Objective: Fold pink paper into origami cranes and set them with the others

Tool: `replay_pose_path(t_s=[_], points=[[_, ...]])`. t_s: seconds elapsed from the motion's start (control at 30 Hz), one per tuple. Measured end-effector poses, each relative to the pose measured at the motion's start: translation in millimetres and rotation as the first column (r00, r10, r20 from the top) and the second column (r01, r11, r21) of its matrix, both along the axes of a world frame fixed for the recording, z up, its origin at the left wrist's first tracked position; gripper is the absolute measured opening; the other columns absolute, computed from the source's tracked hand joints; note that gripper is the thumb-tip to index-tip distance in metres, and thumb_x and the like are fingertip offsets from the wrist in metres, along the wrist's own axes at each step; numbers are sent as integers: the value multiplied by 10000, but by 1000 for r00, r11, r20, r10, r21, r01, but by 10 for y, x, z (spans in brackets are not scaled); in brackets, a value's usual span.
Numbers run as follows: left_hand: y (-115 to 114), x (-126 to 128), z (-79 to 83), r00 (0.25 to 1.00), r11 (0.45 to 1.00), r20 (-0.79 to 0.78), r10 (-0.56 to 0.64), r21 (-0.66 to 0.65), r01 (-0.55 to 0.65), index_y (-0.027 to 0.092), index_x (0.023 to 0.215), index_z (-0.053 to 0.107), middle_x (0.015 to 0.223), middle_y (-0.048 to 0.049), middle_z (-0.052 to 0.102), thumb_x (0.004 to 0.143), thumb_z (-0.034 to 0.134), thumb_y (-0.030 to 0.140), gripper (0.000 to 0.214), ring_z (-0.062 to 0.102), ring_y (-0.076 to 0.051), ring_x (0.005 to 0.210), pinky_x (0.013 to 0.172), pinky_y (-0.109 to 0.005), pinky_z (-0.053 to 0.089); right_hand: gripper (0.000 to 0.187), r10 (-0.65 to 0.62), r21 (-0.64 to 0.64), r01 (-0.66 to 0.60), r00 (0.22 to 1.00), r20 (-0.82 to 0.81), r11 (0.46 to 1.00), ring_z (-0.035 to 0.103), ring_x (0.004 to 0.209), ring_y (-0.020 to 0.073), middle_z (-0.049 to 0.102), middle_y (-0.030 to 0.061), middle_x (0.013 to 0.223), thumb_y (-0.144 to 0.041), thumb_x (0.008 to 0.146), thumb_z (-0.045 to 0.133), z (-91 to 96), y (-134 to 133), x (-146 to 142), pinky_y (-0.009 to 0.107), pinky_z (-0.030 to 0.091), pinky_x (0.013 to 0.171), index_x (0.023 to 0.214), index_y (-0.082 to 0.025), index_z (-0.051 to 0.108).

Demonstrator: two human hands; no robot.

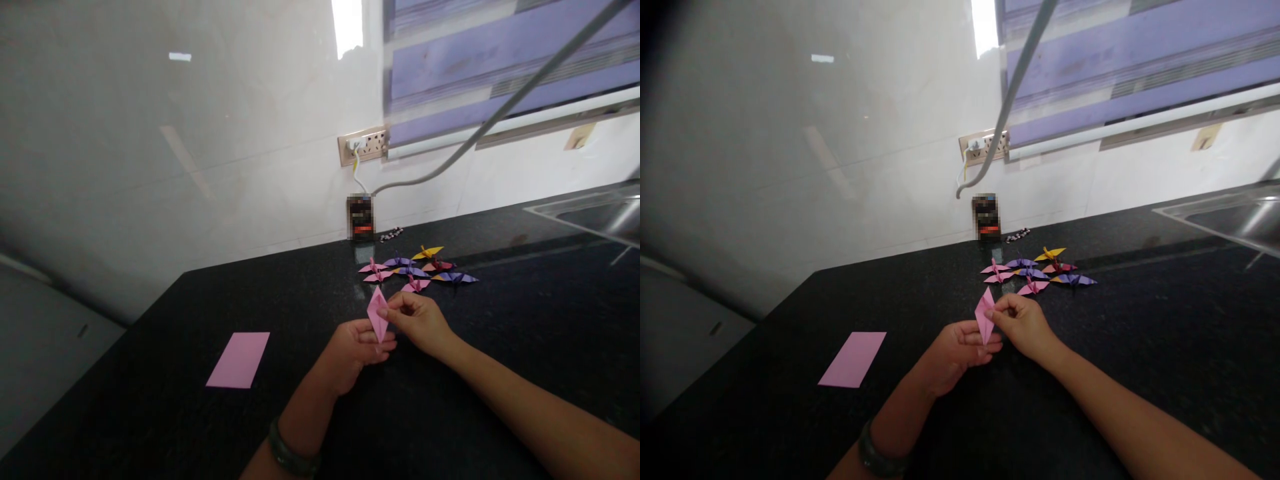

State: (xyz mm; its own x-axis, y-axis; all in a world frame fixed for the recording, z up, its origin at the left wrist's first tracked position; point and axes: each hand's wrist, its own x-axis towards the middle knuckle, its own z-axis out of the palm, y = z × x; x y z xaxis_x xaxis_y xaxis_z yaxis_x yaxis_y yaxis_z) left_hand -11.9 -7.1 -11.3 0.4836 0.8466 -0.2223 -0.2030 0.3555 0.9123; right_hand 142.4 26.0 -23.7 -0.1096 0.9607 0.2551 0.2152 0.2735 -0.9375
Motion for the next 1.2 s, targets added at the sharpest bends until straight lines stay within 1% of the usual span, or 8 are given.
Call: replay_pose_path(t_s=[0.1,0.23,0.33,0.47,0.6,0.73,0.9,1.2], points=[[14,6,6,998,999,-49,26,-30,-27,103,913,582,907,-128,617,578,661,231,368,597,-193,782,639,-262,436,154,5,26,-5,1000,12,1000,490,540,113,547,8,622,-295,677,580,8,-17,1,221,384,476,616,-162,534],[20,40,-21,977,994,-187,105,-4,-108,90,802,572,680,-87,634,630,606,374,334,596,-143,558,507,-229,418,143,51,50,-51,999,10,997,480,539,109,540,1,613,-283,692,570,19,-58,-24,221,380,486,622,-163,537],[6,55,-6,969,992,-210,126,15,-126,88,805,564,662,-82,631,614,630,336,320,595,-145,554,516,-237,426,138,59,46,-59,998,7,997,477,543,107,538,1,617,-278,693,575,24,-64,-27,222,379,493,627,-162,535],[-8,44,55,988,994,-125,85,78,-76,107,910,570,768,-86,633,612,647,280,354,593,-152,676,605,-248,434,146,128,4,-128,991,-46,992,483,543,105,536,-2,625,-287,693,580,45,-54,-14,221,382,490,637,-165,524],[12,17,63,982,969,-52,182,178,-171,98,874,607,741,-66,616,671,586,335,312,562,-137,670,614,-251,428,160,242,-19,-243,969,-51,970,461,522,93,511,-16,603,-299,685,593,82,-84,-22,209,363,474,641,-163,520],[41,-5,29,948,919,-83,308,283,-274,93,845,639,633,-44,602,669,582,349,316,533,-130,589,564,-254,417,176,259,-32,-261,965,-45,965,434,508,81,501,-16,625,-323,684,593,102,-119,-49,202,344,458,670,-164,519],[37,7,19,916,878,-152,372,377,-294,113,813,660,654,-49,631,657,591,337,282,555,-157,625,579,-261,422,245,226,-106,-241,965,-133,965,457,524,87,505,-16,643,-364,700,566,141,-124,-71,196,363,456,844,-176,507],[23,47,-8,903,895,-266,337,389,-220,116,686,629,585,-24,594,667,573,340,232,516,-120,535,507,-220,389,211,231,-118,-246,965,-128,962,419,470,71,484,-31,554,-363,707,549,174,-124,-71,194,328,440,670,-156,540]])
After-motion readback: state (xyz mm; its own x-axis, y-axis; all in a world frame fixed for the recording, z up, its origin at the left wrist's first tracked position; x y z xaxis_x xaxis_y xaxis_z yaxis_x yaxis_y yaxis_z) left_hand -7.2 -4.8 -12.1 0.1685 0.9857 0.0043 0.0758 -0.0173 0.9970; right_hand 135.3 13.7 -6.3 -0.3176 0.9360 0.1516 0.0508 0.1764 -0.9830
